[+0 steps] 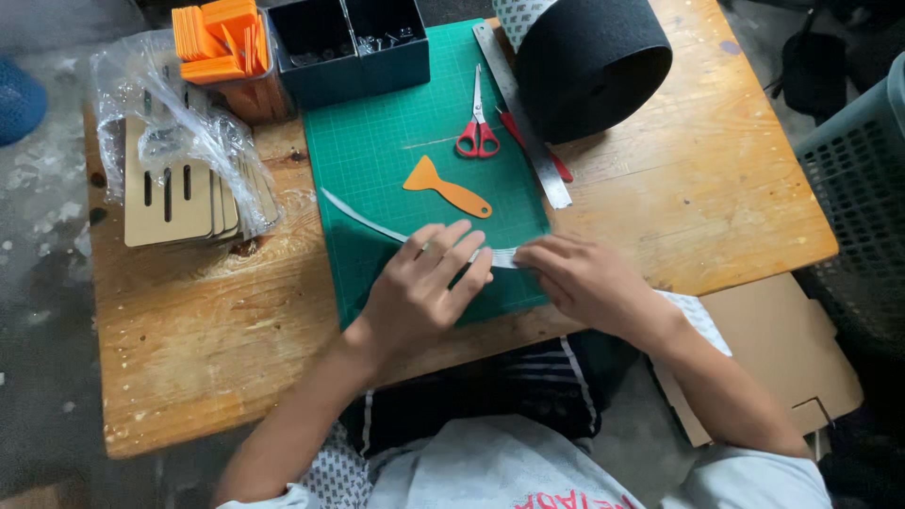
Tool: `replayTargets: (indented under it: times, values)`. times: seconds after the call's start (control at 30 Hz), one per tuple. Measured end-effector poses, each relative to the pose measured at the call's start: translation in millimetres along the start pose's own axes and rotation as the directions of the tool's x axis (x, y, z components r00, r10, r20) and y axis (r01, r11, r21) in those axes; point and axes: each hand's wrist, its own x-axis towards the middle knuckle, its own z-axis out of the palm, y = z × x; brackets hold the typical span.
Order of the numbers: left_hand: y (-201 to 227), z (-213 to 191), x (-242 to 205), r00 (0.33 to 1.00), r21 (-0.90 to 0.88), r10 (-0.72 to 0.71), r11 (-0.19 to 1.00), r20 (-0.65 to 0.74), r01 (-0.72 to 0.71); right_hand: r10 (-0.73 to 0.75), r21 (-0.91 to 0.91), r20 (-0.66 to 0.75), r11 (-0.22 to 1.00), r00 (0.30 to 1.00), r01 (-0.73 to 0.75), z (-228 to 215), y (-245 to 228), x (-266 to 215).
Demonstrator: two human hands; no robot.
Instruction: The person measures and cuts a strip of patterned adhesive tape using a ruler and utility knife. They then peel the backing off the tape and apply it to a piece of black felt material, smoothing it down with a plastic scraper. Finally, they trim the excess felt with scissors.
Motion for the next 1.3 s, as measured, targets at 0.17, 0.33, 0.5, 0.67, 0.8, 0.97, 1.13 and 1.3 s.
replayTargets:
  times: [0.17,0.33,0.5,0.67,0.8,0.97,1.13,1.3]
  values:
    - [43.4,-13.1,-6.1,0.915,-0.341,-0.222,0.934,-0.338,0.101,0.171,0.333,-0.016,0.93,0.985,-0.156,-43.2,16.3,36.4]
    - [34.3,0.9,-19.1,0.466,-0.525,-0.514,0.035,0.72,0.85,0.243,0.502,0.253,0.795,0.937,-0.342,-70.6,32.3,78.2]
    - [1.1,16.5,-8.1,0.588,-0.724,-0.458,-0.211,0.667,0.657,0.266,0.358,0.458,0.818,0.848,-0.45,-87.2,35.0,123.2]
    - [-9.8,13.4,3.7,0.601,-0.725,-0.49,-0.098,0.631,0.682,0.322,0.183,0.626,0.825,0.711,-0.535,-86.4,46.6,153.0]
    - [3.4,37.9,-32.2,0.586,-0.682,-0.511,-0.001,0.629,0.731,0.486,0.025,0.401,0.841,0.776,-0.54,-37.9,82.2,166.2]
    - [15.2,42.7,-45.9,0.619,-0.612,-0.493,0.202,0.611,0.765,0.496,-0.229,0.231,0.864,0.837,-0.449,53.2,145.7,182.5]
    - [8.1,37.3,-46.1,0.503,-0.502,-0.468,0.139,0.726,0.854,0.627,-0.431,0.282,0.759,0.726,-0.488,89.1,168.1,188.3]
    - [9.7,42.1,-47.7,0.467,-0.453,-0.458,0.147,0.756,0.879,0.682,-0.361,0.296,0.728,0.669,-0.583,83.9,155.8,186.7]
